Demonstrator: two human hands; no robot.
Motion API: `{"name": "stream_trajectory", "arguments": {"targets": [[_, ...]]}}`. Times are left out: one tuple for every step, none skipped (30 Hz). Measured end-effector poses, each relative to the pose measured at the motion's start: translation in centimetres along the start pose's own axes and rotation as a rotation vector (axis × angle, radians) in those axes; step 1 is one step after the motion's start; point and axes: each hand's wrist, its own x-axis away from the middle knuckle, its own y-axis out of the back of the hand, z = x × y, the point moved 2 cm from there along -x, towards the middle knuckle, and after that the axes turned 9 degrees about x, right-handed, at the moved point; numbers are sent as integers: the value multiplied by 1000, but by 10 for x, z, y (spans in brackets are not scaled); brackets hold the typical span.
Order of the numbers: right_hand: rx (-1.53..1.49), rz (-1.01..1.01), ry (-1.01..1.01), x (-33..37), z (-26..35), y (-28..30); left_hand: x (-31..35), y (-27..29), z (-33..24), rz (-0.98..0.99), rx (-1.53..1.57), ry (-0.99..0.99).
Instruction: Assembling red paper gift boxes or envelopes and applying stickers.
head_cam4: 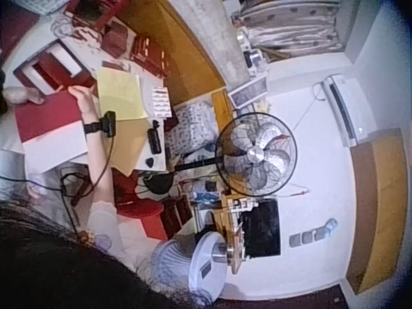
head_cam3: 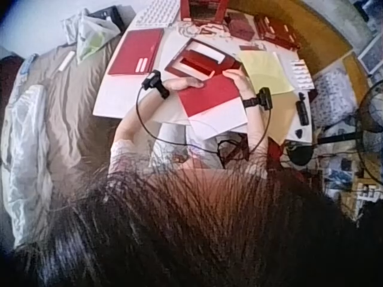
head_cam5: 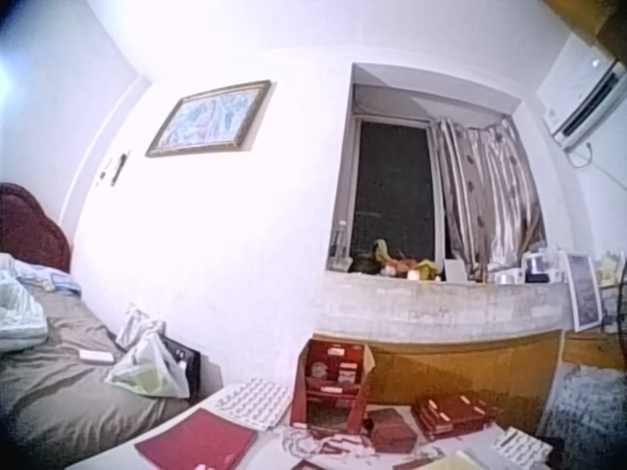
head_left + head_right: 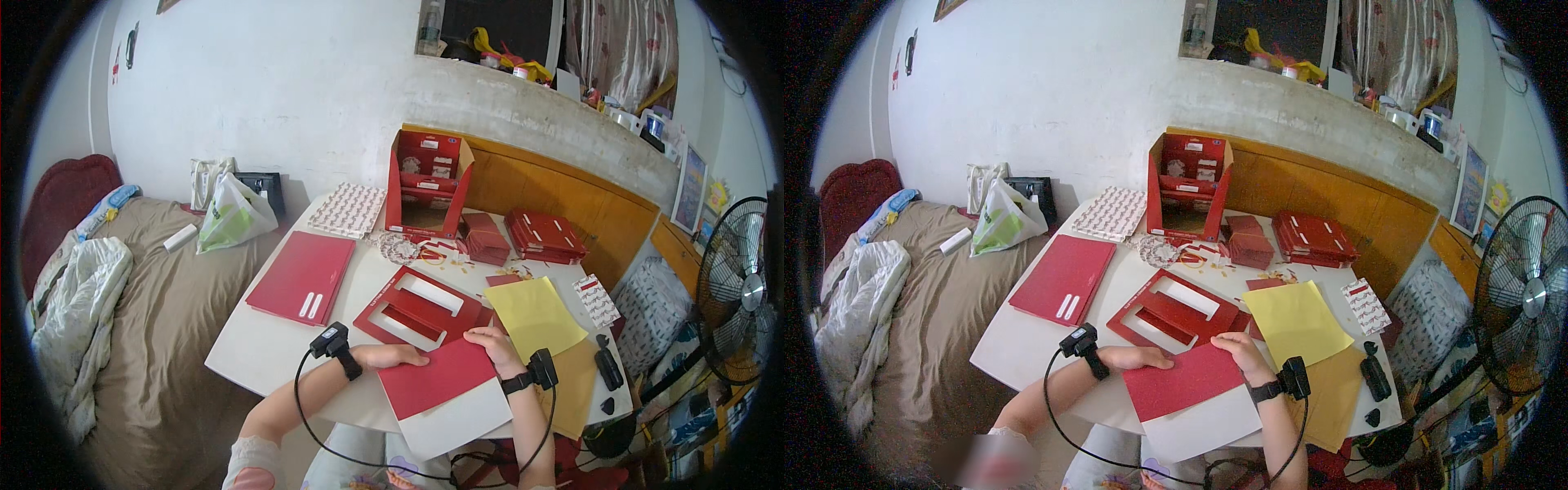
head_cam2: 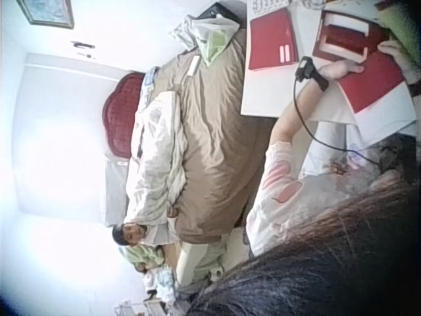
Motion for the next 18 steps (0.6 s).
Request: {"name": "stream_trajectory", "arguments": {"targets": [[-20,1,10,-1,-2,0,0,1,1,-1,0,-1],[-20,2,10,-1,-2,-1,0,2,2,18,-39,-7],[-12,3,8,0,-1,-1,-1,4,3,37,-77,-13],[-5,2,7,-1,-1,-1,-1,5,3,37,-79,-14],[-3,1,8,0,1,-1,-2,8,4,5,-97,9],[0,-3,-1,0,2,1,-2,10,5,-28,-115,32],[2,-10,-11,1,2,2,0,12,4,-26,-116,32],[2,-11,-11,-1,-1,6,2,14,2,-19,-120,30],[4,-15,-2,-5,-6,12,4,17,-1,-13,-123,28],[6,-13,7,-6,-7,12,7,20,-3,-16,-120,27],[-51,9,-4,-6,-6,9,9,23,-5,38,-256,17],[-51,14,-5,-7,-7,6,10,26,-6,91,-392,6],[-42,19,4,-7,-9,6,10,27,-9,101,-422,42],[-34,25,13,-8,-11,7,10,24,-9,104,-421,42],[-33,22,11,-8,-13,8,10,19,-11,64,-356,-1],[-37,28,27,-9,-14,8,12,17,-13,19,-291,-43],[-42,32,43,-9,-13,8,12,17,-11,17,-292,-43],[-43,33,45,-9,-11,8,11,20,-9,-12,-238,-20]]}}
